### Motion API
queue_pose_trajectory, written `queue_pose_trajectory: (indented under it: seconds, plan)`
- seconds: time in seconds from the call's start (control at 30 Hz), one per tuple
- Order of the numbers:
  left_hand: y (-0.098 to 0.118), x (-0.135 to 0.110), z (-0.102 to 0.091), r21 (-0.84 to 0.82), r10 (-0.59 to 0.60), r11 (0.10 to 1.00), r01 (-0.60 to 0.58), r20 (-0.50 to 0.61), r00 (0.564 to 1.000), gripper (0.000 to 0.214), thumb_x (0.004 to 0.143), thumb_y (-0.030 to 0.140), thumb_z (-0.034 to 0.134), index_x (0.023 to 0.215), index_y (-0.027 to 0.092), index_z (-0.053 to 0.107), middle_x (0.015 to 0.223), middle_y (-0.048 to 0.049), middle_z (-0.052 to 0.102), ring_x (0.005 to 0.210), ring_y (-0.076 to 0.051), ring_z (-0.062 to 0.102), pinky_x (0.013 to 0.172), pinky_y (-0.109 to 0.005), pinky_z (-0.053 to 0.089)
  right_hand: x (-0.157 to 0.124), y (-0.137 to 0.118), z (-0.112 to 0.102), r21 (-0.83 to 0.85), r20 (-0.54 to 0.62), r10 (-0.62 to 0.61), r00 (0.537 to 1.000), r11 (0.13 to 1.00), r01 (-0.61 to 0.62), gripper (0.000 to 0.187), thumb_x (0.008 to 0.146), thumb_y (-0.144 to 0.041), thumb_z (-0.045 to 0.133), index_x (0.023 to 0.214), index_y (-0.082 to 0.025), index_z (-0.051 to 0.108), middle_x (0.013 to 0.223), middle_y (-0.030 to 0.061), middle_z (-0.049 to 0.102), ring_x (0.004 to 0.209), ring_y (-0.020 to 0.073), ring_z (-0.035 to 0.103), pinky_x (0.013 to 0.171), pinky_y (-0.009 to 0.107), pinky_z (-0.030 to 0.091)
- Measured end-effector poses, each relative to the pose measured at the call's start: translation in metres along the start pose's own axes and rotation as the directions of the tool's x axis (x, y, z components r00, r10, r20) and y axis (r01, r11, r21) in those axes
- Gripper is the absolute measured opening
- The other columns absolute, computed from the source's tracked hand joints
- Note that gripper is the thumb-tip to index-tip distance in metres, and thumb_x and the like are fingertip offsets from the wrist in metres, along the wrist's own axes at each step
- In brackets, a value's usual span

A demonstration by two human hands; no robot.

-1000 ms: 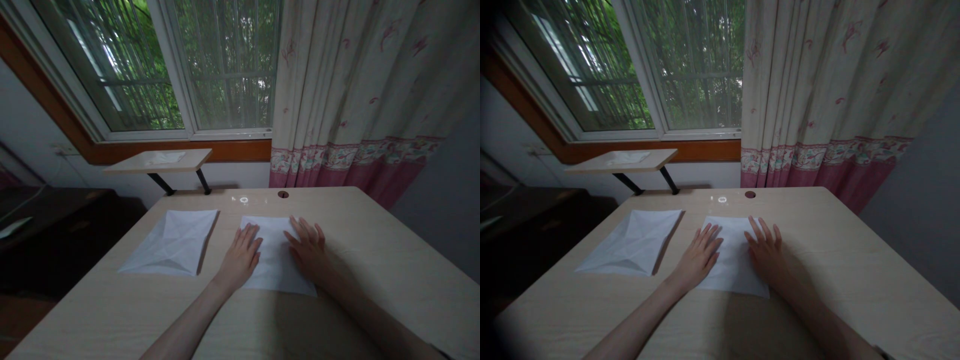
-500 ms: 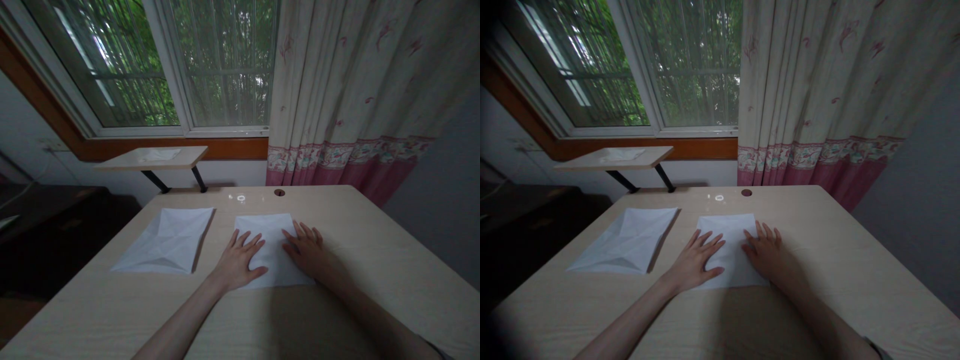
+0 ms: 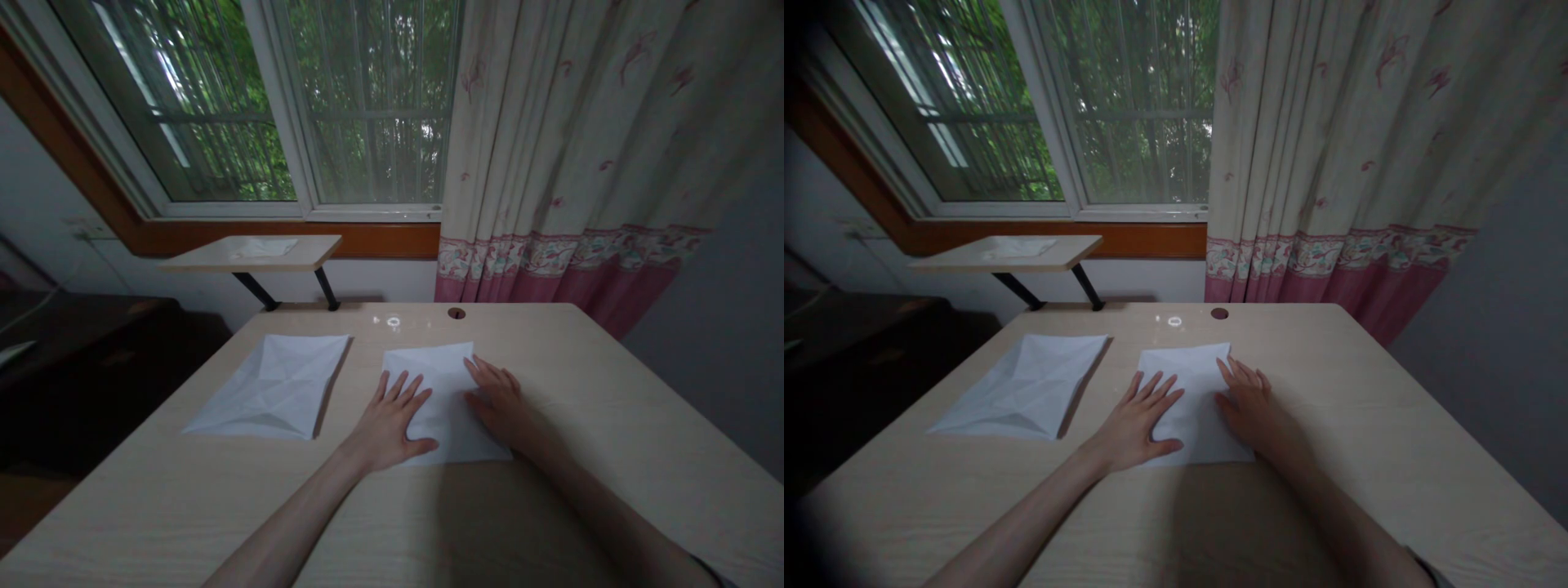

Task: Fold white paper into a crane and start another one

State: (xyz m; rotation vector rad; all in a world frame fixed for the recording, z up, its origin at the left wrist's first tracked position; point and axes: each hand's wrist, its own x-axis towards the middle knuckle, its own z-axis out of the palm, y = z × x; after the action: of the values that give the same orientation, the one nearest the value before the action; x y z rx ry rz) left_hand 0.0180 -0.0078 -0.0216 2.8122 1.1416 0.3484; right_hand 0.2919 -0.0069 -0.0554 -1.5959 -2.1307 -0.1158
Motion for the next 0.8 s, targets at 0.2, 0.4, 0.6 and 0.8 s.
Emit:
queue_pose_trajectory:
  seconds: [0.2, 0.4, 0.6, 0.8]
  plan:
    - [0.000, 0.000, 0.001, 0.006, -0.010, 1.000, 0.010, 0.018, 1.000, 0.082, 0.082, 0.074, 0.052, 0.149, 0.028, 0.035, 0.158, -0.0087, 0.031, 0.146, -0.037, 0.024, 0.116, -0.066, 0.004, 0.005, 0.000, -0.005, 0.219, -0.104, -0.078, 0.992, 0.971, 0.099, 0.068, 0.091, -0.030, 0.049, 0.154, -0.025, 0.023, 0.147, 0.0140, 0.047, 0.129, 0.0302, 0.049, 0.103, 0.051, 0.041]
    - [0.000, 0.000, 0.001, 0.012, -0.008, 1.000, 0.008, -0.007, 1.000, 0.082, 0.081, 0.072, 0.055, 0.148, 0.029, 0.036, 0.156, -0.0091, 0.034, 0.146, -0.036, 0.025, 0.116, -0.065, 0.003, 0.006, -0.006, -0.021, 0.459, -0.014, -0.043, 0.999, 0.887, 0.044, 0.074, 0.089, -0.029, 0.050, 0.155, -0.022, 0.018, 0.137, 0.0163, 0.055, 0.103, 0.0267, 0.064, 0.085, 0.042, 0.054]
    - [0.001, 0.000, -0.001, 0.010, -0.016, 1.000, 0.016, 0.011, 1.000, 0.081, 0.082, 0.073, 0.053, 0.148, 0.029, 0.036, 0.157, -0.0092, 0.032, 0.146, -0.036, 0.025, 0.116, -0.066, 0.002, 0.003, -0.009, -0.026, 0.647, 0.108, 0.081, 0.991, 0.751, -0.131, 0.078, 0.090, -0.028, 0.052, 0.156, -0.027, 0.012, 0.129, 0.0147, 0.063, 0.087, 0.0220, 0.070, 0.070, 0.034, 0.058]
    - [0.000, 0.000, 0.001, 0.012, -0.016, 1.000, 0.016, -0.007, 1.000, 0.081, 0.081, 0.073, 0.054, 0.148, 0.029, 0.037, 0.156, -0.0087, 0.033, 0.145, -0.037, 0.026, 0.116, -0.066, 0.002, 0.005, -0.011, -0.034, 0.748, 0.070, 0.054, 0.996, 0.658, -0.088, 0.072, 0.096, -0.036, 0.049, 0.156, -0.032, 0.008, 0.155, 0.0134, 0.037, 0.119, 0.0277, 0.060, 0.085, 0.042, 0.057]
